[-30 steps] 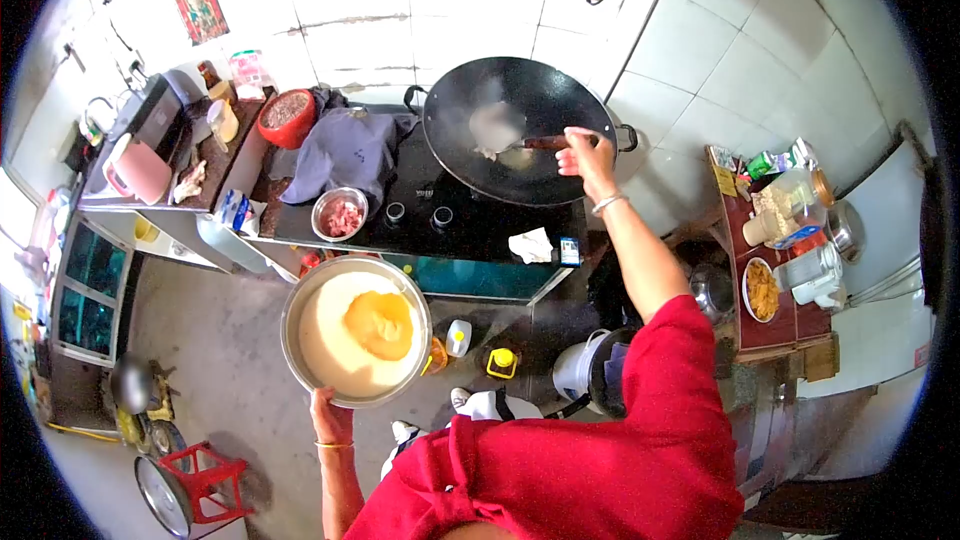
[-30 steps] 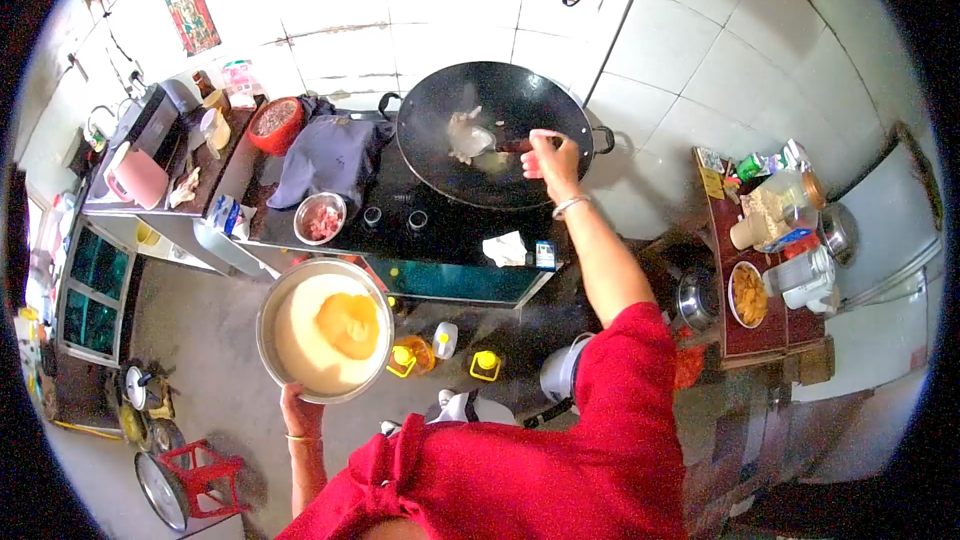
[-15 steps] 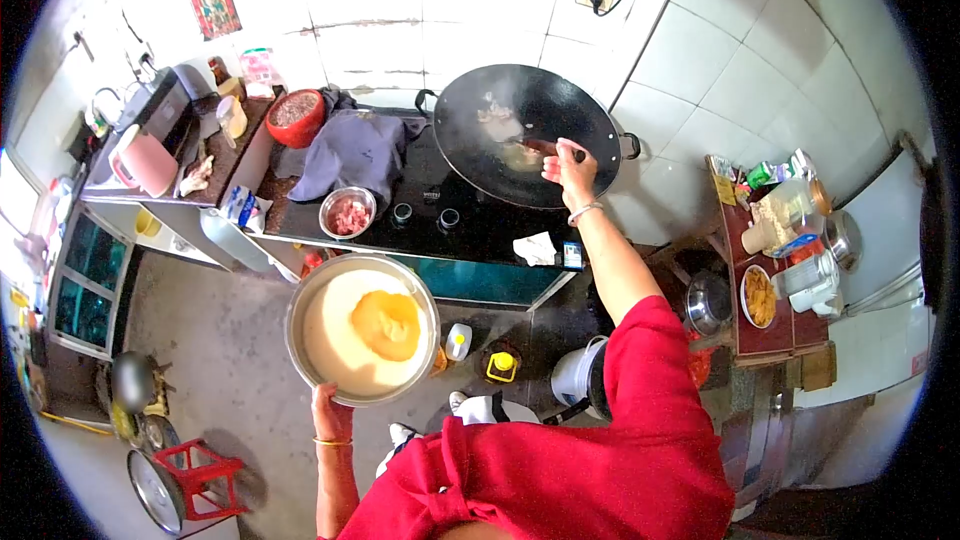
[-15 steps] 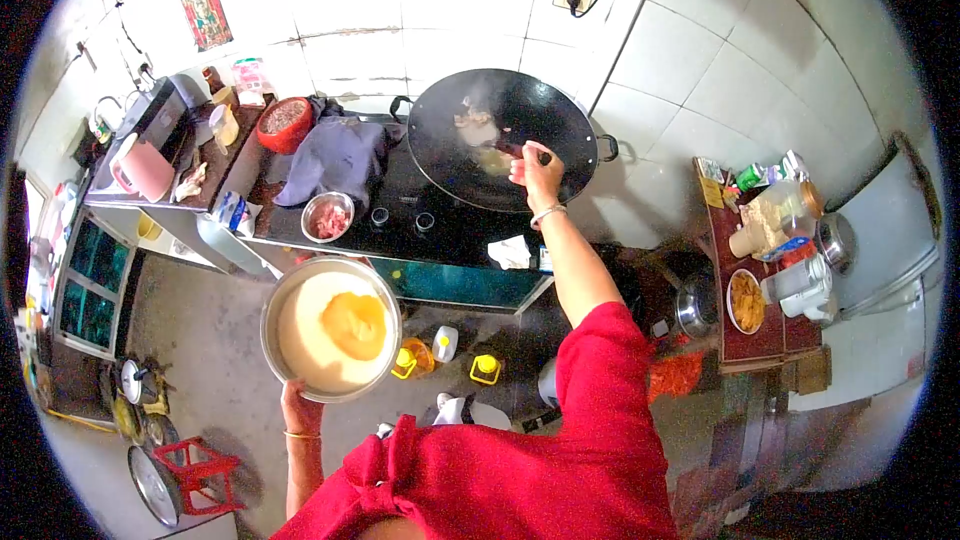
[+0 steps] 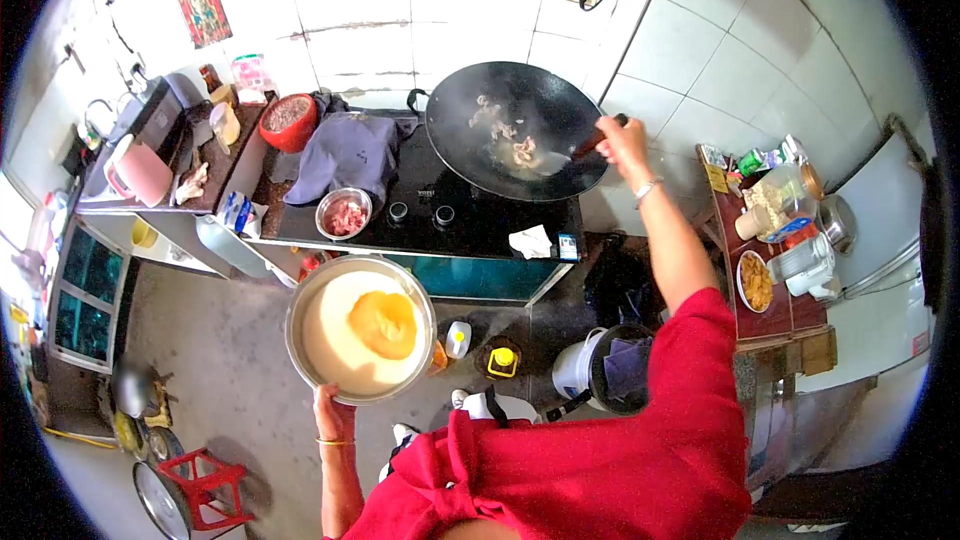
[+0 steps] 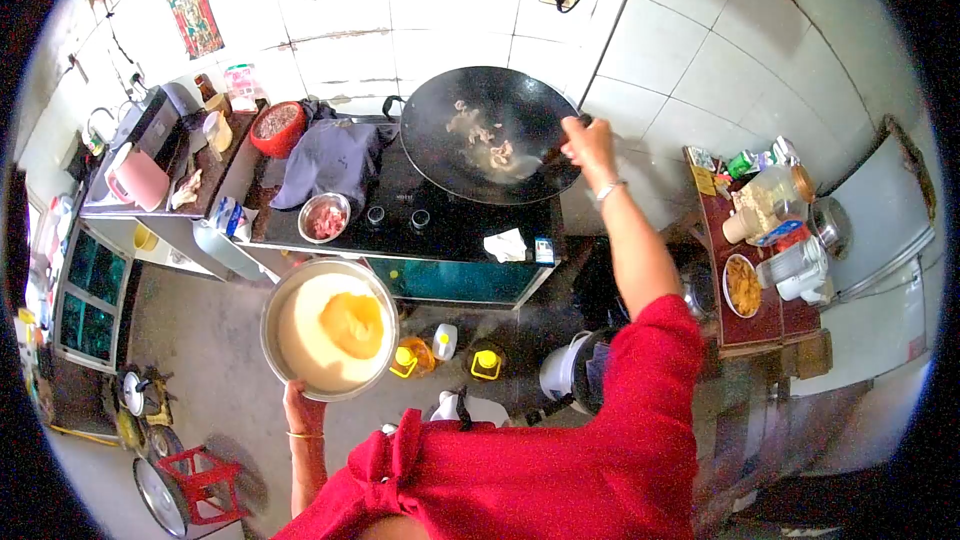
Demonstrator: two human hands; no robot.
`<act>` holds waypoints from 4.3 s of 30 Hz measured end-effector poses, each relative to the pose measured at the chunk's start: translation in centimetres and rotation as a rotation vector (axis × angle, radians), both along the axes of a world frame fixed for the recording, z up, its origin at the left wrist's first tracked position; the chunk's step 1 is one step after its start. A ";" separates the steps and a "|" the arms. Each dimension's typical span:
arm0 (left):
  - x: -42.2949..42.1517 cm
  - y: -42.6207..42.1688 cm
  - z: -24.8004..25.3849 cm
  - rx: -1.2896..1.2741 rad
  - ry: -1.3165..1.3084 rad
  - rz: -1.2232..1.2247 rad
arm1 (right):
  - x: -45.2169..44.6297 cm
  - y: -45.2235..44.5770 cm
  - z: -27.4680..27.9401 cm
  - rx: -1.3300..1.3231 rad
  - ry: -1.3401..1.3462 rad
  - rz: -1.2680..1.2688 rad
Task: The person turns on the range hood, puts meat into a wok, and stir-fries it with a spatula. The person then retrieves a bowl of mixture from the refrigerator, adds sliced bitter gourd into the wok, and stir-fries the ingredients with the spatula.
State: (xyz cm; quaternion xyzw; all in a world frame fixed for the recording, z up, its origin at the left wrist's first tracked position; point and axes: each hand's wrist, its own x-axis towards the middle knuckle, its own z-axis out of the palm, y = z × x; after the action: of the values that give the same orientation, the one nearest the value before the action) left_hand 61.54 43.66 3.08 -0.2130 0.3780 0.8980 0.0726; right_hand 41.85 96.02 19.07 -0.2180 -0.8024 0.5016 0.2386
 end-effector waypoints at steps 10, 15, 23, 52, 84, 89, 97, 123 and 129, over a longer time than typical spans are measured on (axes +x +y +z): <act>0.8 1.2 0.8 -0.032 -0.007 0.020 | -5.8 -7.5 -4.2 0.857 0.126 0.443; 0.7 1.1 -0.1 -0.039 0.036 0.020 | -3.2 -6.4 -6.1 1.125 0.068 0.754; -1.2 1.9 1.1 -0.035 0.072 -0.071 | 4.1 -5.0 -1.7 0.857 0.039 0.534; -5.5 5.3 3.9 -0.153 0.174 -0.377 | 24.0 -11.7 3.1 -0.477 0.180 0.415; -5.2 5.1 4.9 -0.277 0.207 -0.345 | 24.1 -14.2 -0.5 -0.464 0.094 0.573; -5.6 5.9 4.7 -0.271 0.211 -0.349 | 23.5 -14.3 1.2 -0.184 0.032 0.628; -5.8 6.7 5.1 -0.299 0.200 -0.324 | 22.7 -14.7 0.5 -0.314 0.018 0.579; -8.2 8.1 2.3 -0.005 0.126 -0.335 | 20.1 -9.1 2.3 -0.693 0.098 0.319; -8.5 8.7 1.4 0.045 0.142 -0.311 | 15.8 -5.2 3.1 -0.592 0.198 0.227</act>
State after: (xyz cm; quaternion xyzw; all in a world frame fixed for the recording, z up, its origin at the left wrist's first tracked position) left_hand 53.04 52.35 4.47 -0.0862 0.3904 0.8970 0.1887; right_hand 57.70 90.85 22.16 -0.1374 -0.6138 0.7553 0.1841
